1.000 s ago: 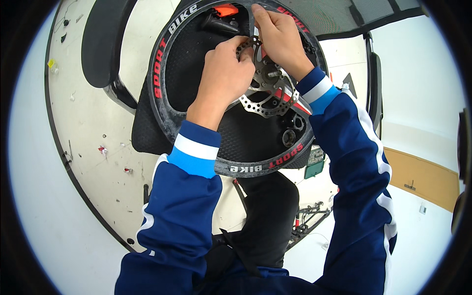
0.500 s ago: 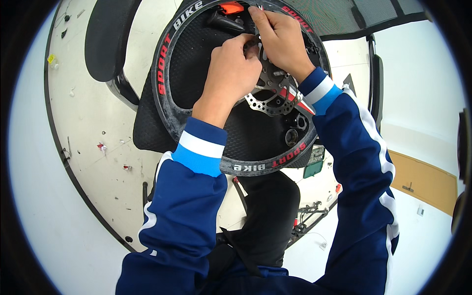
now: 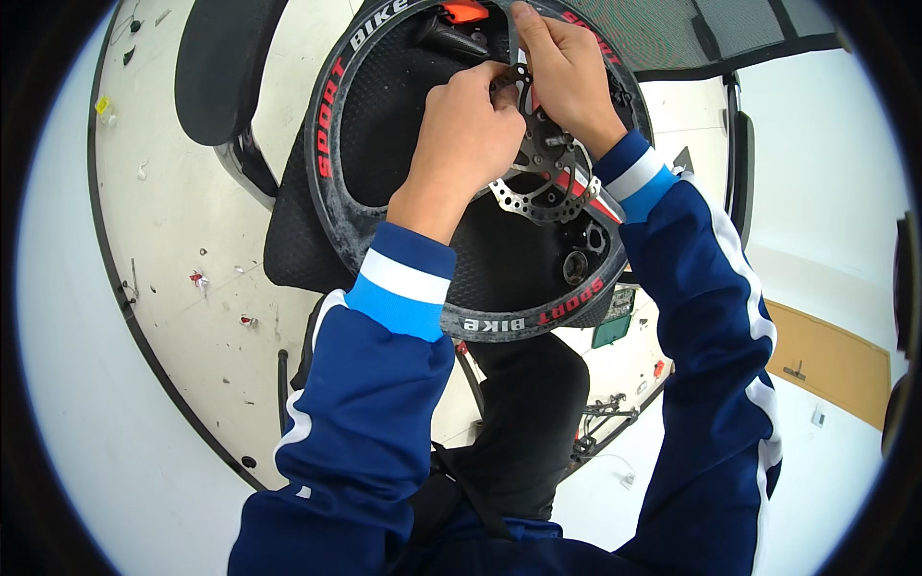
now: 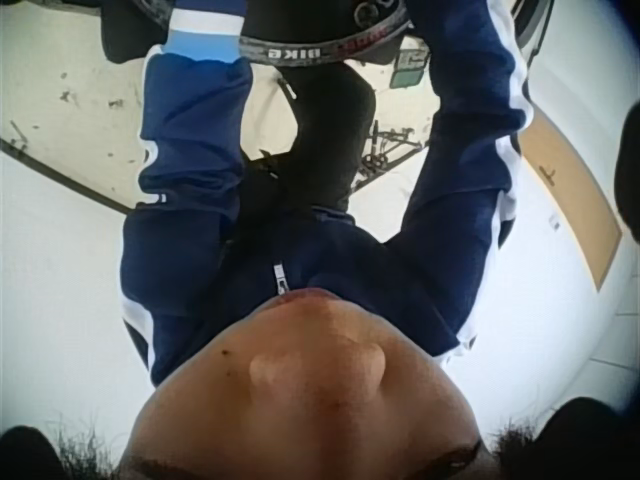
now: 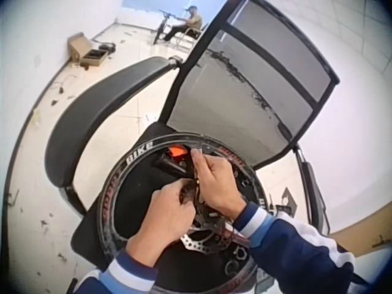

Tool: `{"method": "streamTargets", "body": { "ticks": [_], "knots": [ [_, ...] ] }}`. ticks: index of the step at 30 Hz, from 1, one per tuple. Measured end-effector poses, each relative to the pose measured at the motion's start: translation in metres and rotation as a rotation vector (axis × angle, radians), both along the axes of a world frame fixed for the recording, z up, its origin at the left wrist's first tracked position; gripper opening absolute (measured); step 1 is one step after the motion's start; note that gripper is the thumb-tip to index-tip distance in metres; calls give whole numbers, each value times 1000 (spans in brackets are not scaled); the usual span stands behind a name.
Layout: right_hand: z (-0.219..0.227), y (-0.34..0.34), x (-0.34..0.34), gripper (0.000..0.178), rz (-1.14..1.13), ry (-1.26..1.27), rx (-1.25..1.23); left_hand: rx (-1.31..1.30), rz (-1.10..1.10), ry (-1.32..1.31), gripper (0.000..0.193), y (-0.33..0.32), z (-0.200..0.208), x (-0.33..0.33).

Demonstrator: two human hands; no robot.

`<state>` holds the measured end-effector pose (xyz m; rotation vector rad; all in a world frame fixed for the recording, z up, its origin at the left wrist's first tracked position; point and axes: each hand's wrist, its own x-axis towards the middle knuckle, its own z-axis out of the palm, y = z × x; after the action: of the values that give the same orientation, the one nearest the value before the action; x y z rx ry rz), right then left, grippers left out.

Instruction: The person assembles a bicycle wheel by attaching a disc brake rotor to the hub using small screws. They repeatedly insert and tighten the screws to secure the rotor in place.

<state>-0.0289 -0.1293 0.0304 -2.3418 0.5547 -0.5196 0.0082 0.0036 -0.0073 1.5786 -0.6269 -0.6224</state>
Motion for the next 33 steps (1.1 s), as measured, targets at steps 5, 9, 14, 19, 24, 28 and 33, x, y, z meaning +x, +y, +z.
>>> {"method": "streamTargets", "body": {
  "ticks": [5, 9, 14, 19, 24, 28, 33],
  "knots": [
    [-4, 2, 6, 44, -6, 18, -102, 10, 9, -14, 32, 1, -3, 2],
    [-9, -1, 9, 49, 41, 45, -148, -18, 26, 3, 27, 1, 0, 1],
    [11, 6, 8, 46, 205, 222, -368, 45, 48, -44, 30, 8, 6, 9],
    [13, 5, 6, 33, 371, 260, -772, 2, 99, -93, 31, 16, -13, 28],
    [12, 8, 9, 31, 508, 283, -882, 12, 122, -48, 41, 28, -14, 40],
    [4, 19, 7, 36, 674, 282, -913, -43, 60, 140, 36, 39, -8, 48],
    [12, 25, -5, 38, 810, 241, -944, -107, 86, 286, 29, 41, 1, 55]
  ]
}}
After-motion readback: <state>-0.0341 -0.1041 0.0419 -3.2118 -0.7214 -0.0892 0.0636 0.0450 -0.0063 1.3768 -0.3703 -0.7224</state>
